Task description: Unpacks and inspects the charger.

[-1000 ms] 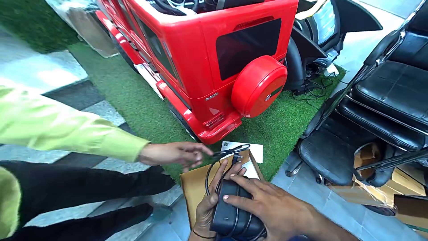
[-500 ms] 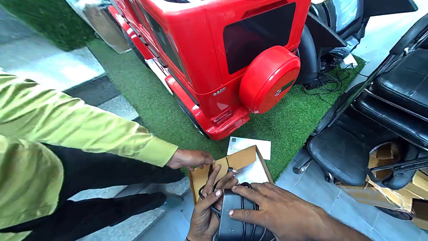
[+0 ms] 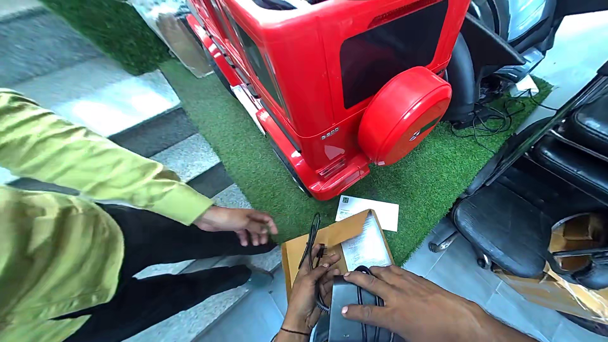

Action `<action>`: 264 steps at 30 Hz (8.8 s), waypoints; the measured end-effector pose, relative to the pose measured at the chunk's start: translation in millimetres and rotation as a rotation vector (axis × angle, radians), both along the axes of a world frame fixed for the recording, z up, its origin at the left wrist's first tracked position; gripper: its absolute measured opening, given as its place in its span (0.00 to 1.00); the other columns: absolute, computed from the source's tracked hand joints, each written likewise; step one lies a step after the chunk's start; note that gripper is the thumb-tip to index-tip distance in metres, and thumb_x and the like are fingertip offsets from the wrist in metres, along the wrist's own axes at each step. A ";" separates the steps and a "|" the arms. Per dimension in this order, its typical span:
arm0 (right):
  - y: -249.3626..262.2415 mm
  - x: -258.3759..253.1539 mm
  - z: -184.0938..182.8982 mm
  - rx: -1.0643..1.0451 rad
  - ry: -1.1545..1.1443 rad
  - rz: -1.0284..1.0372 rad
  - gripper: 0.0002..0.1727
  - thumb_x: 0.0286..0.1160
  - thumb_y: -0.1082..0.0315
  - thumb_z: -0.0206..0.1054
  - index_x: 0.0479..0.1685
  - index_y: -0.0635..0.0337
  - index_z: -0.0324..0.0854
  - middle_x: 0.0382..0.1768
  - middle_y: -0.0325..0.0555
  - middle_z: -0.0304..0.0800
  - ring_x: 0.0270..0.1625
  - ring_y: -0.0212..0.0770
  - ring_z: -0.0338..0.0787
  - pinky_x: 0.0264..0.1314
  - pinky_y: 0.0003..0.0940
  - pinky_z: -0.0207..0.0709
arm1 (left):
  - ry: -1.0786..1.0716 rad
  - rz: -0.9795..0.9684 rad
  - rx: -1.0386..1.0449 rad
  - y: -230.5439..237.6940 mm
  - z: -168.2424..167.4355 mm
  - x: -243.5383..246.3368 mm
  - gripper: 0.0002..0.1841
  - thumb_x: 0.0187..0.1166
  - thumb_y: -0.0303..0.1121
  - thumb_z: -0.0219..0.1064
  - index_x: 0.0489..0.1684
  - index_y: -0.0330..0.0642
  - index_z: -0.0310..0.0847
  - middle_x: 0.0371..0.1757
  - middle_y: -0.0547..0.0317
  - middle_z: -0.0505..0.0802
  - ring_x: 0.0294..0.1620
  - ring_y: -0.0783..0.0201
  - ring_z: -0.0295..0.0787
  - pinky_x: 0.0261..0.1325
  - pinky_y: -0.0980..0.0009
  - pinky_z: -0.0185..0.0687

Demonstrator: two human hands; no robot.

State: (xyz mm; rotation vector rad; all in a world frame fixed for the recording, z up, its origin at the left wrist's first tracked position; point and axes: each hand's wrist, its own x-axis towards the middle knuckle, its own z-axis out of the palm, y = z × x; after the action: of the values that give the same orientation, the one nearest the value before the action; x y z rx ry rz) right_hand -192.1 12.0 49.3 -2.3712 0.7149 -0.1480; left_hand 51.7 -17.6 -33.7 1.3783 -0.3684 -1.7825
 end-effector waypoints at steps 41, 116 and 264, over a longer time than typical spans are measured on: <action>-24.4 -23.1 -37.3 0.459 -0.017 -0.118 0.86 0.24 0.43 0.95 0.98 0.42 0.37 0.78 0.58 0.76 0.75 0.61 0.78 0.79 0.64 0.66 | -0.062 -0.815 -0.659 -14.0 -19.9 7.2 0.17 0.71 0.20 0.57 0.51 0.40 0.89 0.45 0.64 0.97 0.46 0.73 0.93 0.54 0.70 0.89; -40.9 25.6 -153.5 0.350 0.305 -1.162 0.80 0.33 0.21 0.79 0.97 0.45 0.42 0.90 0.57 0.55 0.77 0.57 0.79 0.71 0.56 0.80 | -0.998 -0.722 -0.723 66.0 -102.2 -52.7 0.45 0.52 0.65 0.83 0.58 0.35 0.77 0.43 0.59 0.92 0.35 0.68 0.93 0.41 0.64 0.94; 54.2 -80.6 65.9 -0.323 0.105 -0.025 0.19 0.92 0.58 0.52 0.40 0.61 0.82 0.18 0.42 0.77 0.18 0.43 0.79 0.18 0.37 0.70 | -1.082 -1.671 -0.993 32.4 156.7 -66.2 0.25 0.73 0.48 0.70 0.66 0.45 0.87 0.44 0.46 0.97 0.34 0.41 0.95 0.26 0.43 0.83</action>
State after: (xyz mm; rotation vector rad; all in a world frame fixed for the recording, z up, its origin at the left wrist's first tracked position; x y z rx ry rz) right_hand -272.7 66.2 115.3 -2.6945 0.8227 -0.1602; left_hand -14.5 14.8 123.0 0.9916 -3.1081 -1.0232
